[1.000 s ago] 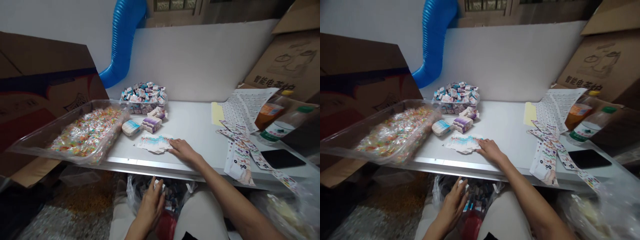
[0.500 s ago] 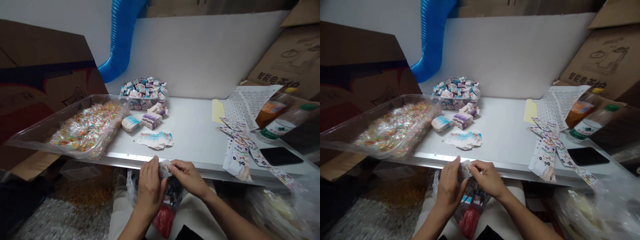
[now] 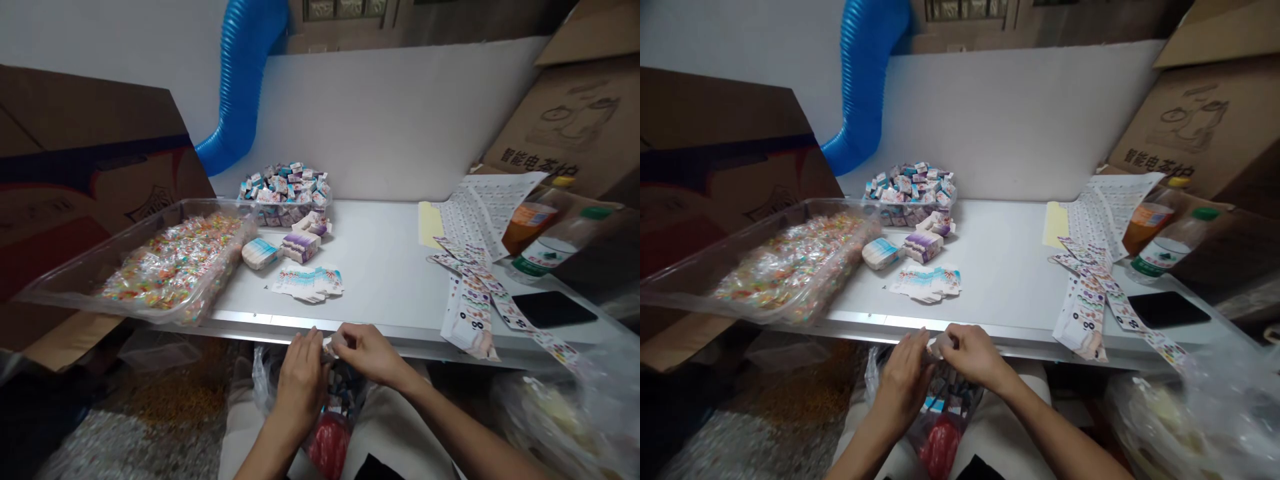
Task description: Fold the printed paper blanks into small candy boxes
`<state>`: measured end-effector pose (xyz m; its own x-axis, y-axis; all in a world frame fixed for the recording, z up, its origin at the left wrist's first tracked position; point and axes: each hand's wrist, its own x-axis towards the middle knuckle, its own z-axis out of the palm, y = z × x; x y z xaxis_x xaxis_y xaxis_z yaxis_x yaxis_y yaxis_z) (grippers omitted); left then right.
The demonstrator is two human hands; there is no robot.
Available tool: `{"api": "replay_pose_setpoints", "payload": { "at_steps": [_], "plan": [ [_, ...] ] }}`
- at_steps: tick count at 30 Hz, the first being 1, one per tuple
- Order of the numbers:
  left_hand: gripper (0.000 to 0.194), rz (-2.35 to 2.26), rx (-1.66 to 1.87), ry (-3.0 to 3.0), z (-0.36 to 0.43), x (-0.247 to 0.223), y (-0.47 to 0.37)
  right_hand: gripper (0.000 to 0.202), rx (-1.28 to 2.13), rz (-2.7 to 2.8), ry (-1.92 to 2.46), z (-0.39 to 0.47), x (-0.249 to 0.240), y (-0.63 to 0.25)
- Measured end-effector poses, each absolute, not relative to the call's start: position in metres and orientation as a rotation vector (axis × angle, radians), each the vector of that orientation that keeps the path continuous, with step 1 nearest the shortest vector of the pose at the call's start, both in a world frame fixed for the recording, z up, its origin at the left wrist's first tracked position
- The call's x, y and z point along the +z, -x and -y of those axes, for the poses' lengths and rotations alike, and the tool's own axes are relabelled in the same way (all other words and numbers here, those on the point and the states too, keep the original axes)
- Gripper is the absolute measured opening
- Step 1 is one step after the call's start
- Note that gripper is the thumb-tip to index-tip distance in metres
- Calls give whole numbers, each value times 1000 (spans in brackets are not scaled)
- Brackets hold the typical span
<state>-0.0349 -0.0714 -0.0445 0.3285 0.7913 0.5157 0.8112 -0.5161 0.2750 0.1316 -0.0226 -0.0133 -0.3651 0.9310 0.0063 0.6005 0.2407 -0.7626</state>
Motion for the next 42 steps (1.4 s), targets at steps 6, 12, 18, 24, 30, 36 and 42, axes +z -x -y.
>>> {"api": "replay_pose_setpoints", "payload": {
  "at_steps": [6,12,18,24,30,36,42],
  "plan": [
    [51,1540,-1137,2601,74,-59,34,16,1130,1893,1331,25,-7,-133],
    [45,1673,-1482,2571,71,-63,28,26,1209,1750,1156,38,-11,-135],
    [38,1722,-1639,2441,70,-61,21,26,1637,1136,941,53,-33,-116],
    [43,1629,-1415,2576,70,-66,25,35,1193,1431,1171,63,-33,-104],
    [54,1662,-1449,2563,73,-70,26,37,1000,1588,1287,66,-31,-105],
    [55,1644,-1391,2592,74,-74,30,35,773,1839,1382,62,-26,-108],
    [56,1619,-1302,2708,74,-73,39,46,290,2354,1193,65,-26,-117]
  ]
}}
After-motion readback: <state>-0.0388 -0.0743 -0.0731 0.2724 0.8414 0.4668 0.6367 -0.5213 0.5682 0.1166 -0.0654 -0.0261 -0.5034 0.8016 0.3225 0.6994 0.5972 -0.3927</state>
